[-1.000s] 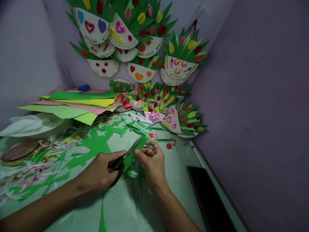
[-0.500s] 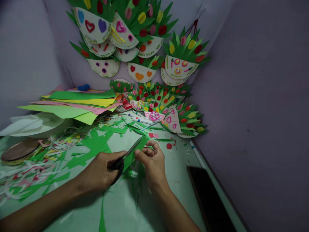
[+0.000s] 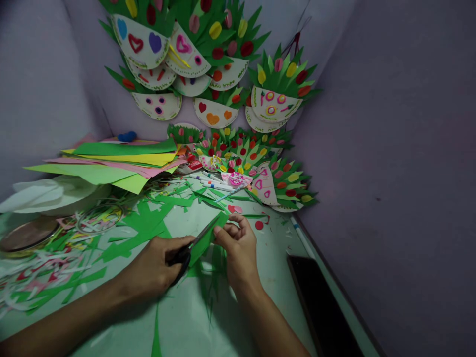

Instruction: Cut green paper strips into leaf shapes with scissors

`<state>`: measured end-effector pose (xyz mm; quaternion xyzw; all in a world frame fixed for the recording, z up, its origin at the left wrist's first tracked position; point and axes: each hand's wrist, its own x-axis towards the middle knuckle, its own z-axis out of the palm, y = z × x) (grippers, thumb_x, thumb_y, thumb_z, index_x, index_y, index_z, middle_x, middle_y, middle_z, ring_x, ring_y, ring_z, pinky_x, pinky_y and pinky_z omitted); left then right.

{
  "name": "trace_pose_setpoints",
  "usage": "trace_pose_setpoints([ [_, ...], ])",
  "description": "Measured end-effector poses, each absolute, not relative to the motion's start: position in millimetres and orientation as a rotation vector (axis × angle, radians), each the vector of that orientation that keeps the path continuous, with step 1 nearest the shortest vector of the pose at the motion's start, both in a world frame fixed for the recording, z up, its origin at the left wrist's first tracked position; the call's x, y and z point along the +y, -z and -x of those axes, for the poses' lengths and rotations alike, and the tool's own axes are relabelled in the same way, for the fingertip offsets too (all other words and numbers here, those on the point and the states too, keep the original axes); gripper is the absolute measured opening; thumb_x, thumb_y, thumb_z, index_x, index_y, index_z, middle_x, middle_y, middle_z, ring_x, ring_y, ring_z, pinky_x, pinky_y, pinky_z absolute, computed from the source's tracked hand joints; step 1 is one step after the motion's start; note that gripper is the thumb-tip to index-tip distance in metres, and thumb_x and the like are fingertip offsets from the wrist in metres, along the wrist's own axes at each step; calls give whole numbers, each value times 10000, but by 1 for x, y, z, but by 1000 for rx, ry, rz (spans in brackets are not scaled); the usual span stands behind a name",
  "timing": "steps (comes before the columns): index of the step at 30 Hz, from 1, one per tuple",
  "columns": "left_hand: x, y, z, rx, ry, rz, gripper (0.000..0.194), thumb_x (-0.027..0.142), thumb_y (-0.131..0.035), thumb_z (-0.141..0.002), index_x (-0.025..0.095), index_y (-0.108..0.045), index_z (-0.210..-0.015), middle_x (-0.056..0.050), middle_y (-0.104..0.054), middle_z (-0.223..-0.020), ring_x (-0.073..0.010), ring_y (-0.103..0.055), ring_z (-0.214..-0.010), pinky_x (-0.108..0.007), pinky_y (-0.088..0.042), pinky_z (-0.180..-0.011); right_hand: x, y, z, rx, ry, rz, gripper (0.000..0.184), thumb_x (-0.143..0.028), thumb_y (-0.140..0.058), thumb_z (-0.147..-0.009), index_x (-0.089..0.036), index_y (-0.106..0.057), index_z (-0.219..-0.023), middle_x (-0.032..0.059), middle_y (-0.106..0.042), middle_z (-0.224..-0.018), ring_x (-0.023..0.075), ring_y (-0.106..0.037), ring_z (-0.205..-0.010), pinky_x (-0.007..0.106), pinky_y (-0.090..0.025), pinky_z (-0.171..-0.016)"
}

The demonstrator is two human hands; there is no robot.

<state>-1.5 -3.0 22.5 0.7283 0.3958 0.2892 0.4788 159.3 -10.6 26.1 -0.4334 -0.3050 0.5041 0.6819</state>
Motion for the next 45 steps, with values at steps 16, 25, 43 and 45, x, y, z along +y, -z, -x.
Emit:
trace_pose_setpoints([
  [16,-2,-24,3,970,-677,-1828,211,141,-472,-683,138,-649,-800,8,-585,-647,-116,-497,-593,-177,-340,-519,-10,-25,-158,-694,-1143,998,432,-150,-767,-537,-195,-457,-835,-96,-570,-520,60,-524,-486,176,-450,-500],
  [25,0,-23,4,967,-654,-1828,218,131,-471,-676,127,-644,-809,10,-554,-618,-113,-484,-600,-179,-356,-535,-8,-24,-161,-730,-1167,1031,450,-174,-775,-515,-191,-451,-828,-93,-580,-498,60,-505,-450,177,-411,-485],
  [43,-2,-25,1,915,-703,-1669,133,128,-502,-676,124,-630,-710,18,-521,-566,-109,-471,-571,-177,-366,-515,-8,-29,-158,-758,-1159,1082,430,-181,-754,-500,-193,-448,-801,-100,-555,-482,63,-480,-431,191,-388,-479],
  [45,-2,-25,0,906,-704,-1628,137,131,-508,-675,120,-636,-722,16,-514,-556,-112,-475,-573,-177,-368,-511,-8,-29,-157,-753,-1159,1086,425,-182,-751,-497,-192,-450,-798,-98,-552,-485,66,-481,-435,195,-398,-480],
])
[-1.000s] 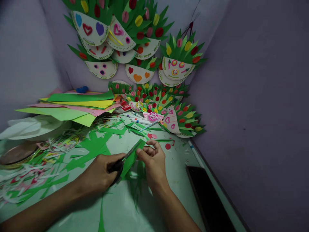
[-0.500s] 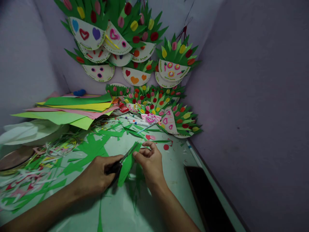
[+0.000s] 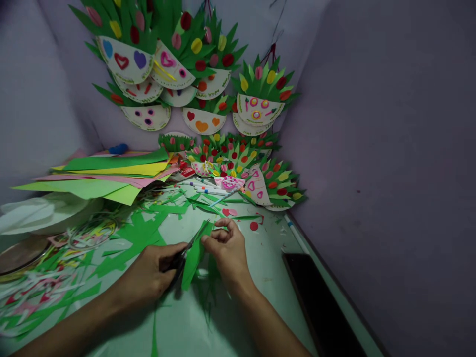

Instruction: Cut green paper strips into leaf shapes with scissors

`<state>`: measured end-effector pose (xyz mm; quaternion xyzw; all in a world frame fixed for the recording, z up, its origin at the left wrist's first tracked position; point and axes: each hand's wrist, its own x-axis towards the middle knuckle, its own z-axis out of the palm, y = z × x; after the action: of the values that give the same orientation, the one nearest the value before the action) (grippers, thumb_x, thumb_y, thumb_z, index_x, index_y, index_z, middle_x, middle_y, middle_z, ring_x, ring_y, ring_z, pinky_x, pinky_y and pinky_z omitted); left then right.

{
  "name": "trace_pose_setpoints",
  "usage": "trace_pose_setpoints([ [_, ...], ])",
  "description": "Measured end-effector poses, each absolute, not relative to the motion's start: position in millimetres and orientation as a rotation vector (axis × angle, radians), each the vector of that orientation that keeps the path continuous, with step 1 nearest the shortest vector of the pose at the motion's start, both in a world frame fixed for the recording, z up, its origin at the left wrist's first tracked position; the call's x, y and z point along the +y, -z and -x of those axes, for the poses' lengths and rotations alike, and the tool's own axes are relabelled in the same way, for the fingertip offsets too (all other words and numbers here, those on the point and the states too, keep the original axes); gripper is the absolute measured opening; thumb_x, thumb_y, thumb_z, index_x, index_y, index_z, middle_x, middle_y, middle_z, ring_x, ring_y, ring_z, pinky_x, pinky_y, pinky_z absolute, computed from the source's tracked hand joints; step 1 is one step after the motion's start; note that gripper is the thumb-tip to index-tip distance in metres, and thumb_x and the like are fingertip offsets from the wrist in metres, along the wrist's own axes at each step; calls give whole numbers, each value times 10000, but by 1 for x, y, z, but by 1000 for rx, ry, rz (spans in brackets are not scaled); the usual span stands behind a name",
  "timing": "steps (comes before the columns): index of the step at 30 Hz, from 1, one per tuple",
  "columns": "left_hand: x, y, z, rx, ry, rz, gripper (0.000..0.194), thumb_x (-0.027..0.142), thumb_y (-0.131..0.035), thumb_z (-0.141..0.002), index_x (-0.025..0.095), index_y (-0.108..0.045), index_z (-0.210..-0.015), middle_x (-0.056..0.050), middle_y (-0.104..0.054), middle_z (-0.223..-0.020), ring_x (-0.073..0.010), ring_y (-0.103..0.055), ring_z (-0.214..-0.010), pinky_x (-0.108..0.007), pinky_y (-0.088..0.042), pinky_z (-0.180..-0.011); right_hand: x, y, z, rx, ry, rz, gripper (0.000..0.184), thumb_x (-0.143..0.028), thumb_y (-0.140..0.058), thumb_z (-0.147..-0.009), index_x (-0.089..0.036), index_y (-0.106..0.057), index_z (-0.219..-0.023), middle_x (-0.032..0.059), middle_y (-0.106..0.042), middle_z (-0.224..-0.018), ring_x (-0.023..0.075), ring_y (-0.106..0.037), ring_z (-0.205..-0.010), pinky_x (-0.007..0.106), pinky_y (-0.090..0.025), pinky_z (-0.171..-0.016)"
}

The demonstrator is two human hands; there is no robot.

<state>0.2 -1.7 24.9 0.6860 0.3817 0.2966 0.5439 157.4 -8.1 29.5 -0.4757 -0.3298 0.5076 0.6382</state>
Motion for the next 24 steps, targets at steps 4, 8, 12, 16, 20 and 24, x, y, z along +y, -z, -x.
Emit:
trace_pose_setpoints([
  [4,-2,-25,-3,849,-672,-1483,197,122,-519,-654,104,-656,-795,9,-536,-573,-89,-456,-520,-166,-350,-460,-9,-30,-154,-734,-1147,1091,402,-202,-740,-507,-197,-452,-787,-96,-542,-497,69,-481,-445,191,-390,-481],
  [8,1,-24,-5,882,-660,-1322,245,154,-569,-630,104,-663,-851,20,-523,-558,-63,-428,-452,-160,-359,-424,-11,-28,-148,-727,-1174,1111,384,-203,-712,-538,-206,-437,-805,-105,-518,-496,64,-453,-437,180,-356,-461],
  [12,6,-21,-6,974,-724,-1221,329,183,-629,-582,99,-659,-899,29,-527,-540,-62,-451,-425,-163,-379,-403,-12,-25,-143,-762,-1242,1109,389,-191,-694,-533,-203,-422,-811,-109,-521,-467,60,-418,-401,175,-318,-428],
  [16,9,-20,-6,1066,-748,-1189,466,231,-654,-566,69,-622,-1002,19,-558,-491,-73,-451,-360,-149,-282,-317,-12,-22,-140,-775,-1227,1121,379,-177,-675,-522,-203,-419,-801,-104,-531,-451,61,-409,-379,172,-297,-408],
  [20,18,-22,2,1153,-887,-1150,613,293,-671,-576,33,-539,-1114,-12,-594,-500,-90,-464,-355,-151,-237,-299,-12,-23,-142,-799,-1235,1133,347,-156,-630,-518,-204,-420,-790,-116,-505,-436,58,-391,-369,172,-290,-406],
  [24,28,-28,13,1160,-1017,-1204,623,344,-686,-581,56,-522,-1109,-56,-646,-634,-90,-502,-408,-145,-248,-329,-15,-23,-145,-934,-1379,1169,334,-103,-575,-496,-196,-448,-790,-121,-493,-429,48,-367,-371,161,-266,-399],
])
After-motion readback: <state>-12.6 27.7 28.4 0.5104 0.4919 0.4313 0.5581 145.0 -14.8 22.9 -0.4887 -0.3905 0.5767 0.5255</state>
